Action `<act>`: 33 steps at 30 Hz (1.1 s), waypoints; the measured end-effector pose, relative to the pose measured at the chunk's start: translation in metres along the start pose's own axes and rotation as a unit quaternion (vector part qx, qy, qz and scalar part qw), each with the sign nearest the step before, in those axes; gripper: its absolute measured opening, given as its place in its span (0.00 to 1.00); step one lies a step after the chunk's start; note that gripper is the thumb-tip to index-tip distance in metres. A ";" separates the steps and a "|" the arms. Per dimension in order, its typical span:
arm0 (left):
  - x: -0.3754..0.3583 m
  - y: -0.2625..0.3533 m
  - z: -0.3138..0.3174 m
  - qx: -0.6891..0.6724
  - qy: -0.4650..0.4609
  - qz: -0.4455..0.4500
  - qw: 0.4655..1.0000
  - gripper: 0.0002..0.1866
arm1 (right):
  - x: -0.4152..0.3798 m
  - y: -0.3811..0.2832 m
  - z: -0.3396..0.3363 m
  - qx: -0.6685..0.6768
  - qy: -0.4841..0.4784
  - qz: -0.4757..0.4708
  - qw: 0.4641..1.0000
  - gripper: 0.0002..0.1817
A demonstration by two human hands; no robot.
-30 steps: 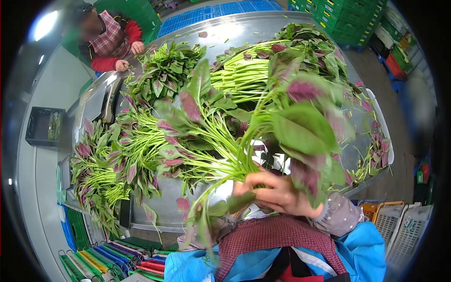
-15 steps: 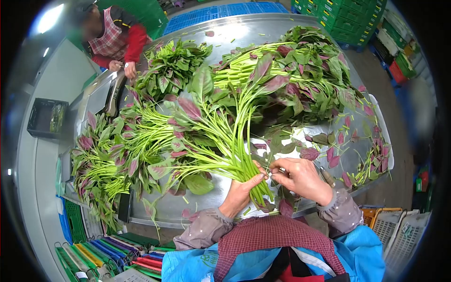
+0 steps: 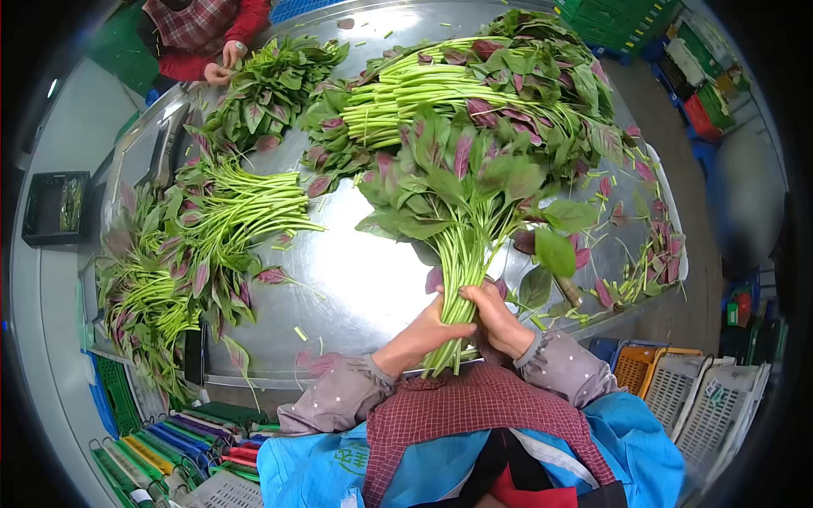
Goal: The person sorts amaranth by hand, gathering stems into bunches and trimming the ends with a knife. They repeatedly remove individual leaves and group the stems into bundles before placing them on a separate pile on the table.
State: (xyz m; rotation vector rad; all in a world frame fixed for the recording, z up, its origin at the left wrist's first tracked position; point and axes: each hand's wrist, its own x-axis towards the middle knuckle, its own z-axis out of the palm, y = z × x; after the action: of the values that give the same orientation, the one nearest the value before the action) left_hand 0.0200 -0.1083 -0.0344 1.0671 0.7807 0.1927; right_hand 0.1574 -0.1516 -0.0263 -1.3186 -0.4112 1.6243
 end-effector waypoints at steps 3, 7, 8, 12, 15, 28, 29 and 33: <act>0.002 0.010 -0.013 -0.150 -0.080 -0.075 0.983 0.23 | 0.002 0.007 -0.012 0.040 -0.012 0.012 0.999 0.20; 0.012 0.003 -0.028 -0.291 -0.160 -0.159 0.930 0.17 | 0.002 0.005 -0.013 0.040 -0.014 0.013 0.999 0.12; 0.011 0.003 -0.025 -0.309 -0.177 -0.150 0.922 0.17 | 0.001 0.003 -0.014 0.040 -0.013 0.012 0.999 0.12; 0.007 0.005 -0.006 -0.373 -0.171 -0.152 0.899 0.16 | -0.010 -0.012 -0.018 0.017 -0.077 0.053 0.995 0.12; 0.005 0.009 0.002 -0.281 -0.160 -0.122 0.939 0.15 | -0.010 -0.012 -0.025 -0.018 -0.072 0.034 0.997 0.13; -0.008 0.012 -0.007 -0.097 0.056 -0.061 0.992 0.14 | 0.013 -0.023 -0.017 -0.100 0.059 0.005 0.993 0.21; -0.007 0.012 -0.008 -0.095 0.054 -0.060 0.992 0.14 | 0.013 -0.018 -0.018 -0.049 0.064 0.056 0.995 0.22; -0.018 0.018 -0.003 -0.123 -0.005 -0.095 0.988 0.15 | 0.004 -0.022 -0.018 -0.014 0.051 0.068 0.996 0.22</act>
State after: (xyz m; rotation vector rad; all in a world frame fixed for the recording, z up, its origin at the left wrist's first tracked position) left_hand 0.0096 -0.1061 -0.0111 0.7554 0.8218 0.1189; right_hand 0.1838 -0.1432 -0.0192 -1.4706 -0.2894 1.6589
